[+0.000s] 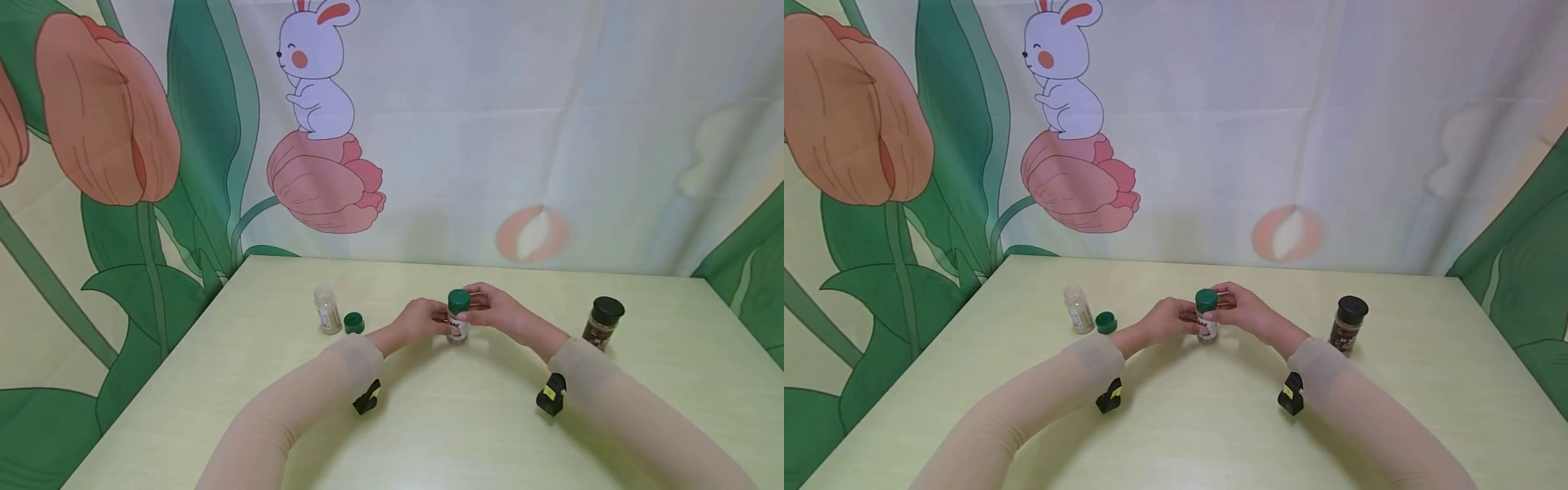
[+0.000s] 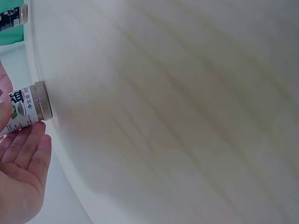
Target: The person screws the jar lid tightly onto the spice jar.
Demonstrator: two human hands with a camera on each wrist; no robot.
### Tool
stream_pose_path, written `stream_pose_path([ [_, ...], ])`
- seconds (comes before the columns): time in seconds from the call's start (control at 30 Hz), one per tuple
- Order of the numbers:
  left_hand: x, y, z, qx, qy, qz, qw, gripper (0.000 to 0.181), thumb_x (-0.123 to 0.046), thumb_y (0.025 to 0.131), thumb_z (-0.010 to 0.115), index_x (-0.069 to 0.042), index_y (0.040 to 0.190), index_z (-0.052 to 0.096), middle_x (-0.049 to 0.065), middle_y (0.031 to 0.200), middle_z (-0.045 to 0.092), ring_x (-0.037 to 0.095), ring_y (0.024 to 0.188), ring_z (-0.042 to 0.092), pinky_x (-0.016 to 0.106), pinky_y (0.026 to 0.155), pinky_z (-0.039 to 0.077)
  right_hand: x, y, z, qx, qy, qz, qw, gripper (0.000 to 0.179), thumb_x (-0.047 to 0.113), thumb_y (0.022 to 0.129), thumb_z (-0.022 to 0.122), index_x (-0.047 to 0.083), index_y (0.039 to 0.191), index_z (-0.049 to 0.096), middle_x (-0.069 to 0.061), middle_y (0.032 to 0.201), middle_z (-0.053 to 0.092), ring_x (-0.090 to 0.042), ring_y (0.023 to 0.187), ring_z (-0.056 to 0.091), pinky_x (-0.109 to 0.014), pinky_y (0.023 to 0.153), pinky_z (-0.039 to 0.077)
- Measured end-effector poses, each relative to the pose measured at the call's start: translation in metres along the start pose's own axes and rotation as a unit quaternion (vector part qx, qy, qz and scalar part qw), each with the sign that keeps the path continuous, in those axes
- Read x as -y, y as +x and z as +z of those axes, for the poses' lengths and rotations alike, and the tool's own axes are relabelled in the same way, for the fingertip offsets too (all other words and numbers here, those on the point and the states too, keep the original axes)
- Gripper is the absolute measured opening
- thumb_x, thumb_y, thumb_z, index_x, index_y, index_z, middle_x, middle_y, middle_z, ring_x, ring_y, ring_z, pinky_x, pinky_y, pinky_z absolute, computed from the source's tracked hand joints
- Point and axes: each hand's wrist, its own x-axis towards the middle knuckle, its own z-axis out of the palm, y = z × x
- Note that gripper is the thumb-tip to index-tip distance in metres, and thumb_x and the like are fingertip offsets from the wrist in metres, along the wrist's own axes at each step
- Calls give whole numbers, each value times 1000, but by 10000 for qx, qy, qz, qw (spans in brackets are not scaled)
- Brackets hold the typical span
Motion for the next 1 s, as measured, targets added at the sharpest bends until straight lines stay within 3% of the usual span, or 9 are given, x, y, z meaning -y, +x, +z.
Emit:
stream_pose_path([
  [0.13,1,0,0,-30,66,-36,10000,35,-18,94,76,0,124,71,15,119,77,25,116,72,34,103,53,8,-1,-7,511,-95,31,9986,59,10,102,61,-1,154,35,-31,154,44,-45,142,48,-49,113,48],
  [0.23,2,1,0,-65,118,-42,9999,35,-18,94,76,0,123,72,15,118,77,25,116,72,34,103,53,10,-1,-10,644,-136,-7,9978,58,10,102,59,-1,154,35,-32,155,43,-45,141,48,-50,113,48],
  [0.43,3,0,1,-71,104,23,9999,34,-18,94,76,0,123,72,15,117,77,24,114,73,33,102,54,6,1,-7,407,-72,14,9991,56,11,101,62,-4,150,39,-32,150,48,-38,133,56,-45,110,51],
  [1.0,1,-1,0,-1,88,149,9999,36,-18,94,75,1,125,70,16,119,77,26,115,73,33,102,55,3,-1,3,-169,0,-26,9999,54,16,100,67,-4,144,43,-31,146,53,-39,132,58,-43,107,54],
])
